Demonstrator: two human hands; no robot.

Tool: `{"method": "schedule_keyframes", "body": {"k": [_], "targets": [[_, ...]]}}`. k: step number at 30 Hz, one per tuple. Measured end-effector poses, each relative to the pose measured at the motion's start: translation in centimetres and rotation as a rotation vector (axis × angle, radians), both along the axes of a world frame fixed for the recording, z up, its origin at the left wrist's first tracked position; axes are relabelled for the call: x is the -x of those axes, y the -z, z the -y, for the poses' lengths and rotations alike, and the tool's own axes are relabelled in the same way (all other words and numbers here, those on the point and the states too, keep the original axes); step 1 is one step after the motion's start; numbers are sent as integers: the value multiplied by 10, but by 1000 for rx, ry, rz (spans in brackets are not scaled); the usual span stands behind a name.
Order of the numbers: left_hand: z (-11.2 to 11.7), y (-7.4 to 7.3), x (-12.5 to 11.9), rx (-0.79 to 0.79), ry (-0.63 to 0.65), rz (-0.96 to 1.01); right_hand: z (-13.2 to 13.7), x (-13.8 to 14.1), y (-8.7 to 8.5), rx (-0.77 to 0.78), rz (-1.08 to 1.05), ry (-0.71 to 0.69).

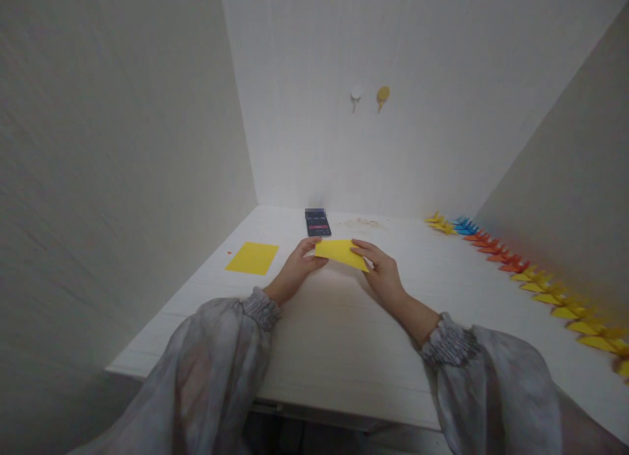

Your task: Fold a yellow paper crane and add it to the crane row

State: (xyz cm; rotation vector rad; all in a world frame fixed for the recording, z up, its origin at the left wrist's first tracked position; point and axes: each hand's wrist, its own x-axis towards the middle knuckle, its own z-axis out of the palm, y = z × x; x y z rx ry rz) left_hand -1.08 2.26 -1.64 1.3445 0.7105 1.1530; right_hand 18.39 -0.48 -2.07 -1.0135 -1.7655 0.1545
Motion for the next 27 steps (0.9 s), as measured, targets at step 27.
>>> {"method": "schedule_keyframes", "body": {"k": [27], "targets": [[19,-12,-7,-18,68,64,12,18,-5,287,-364,-122]]}}
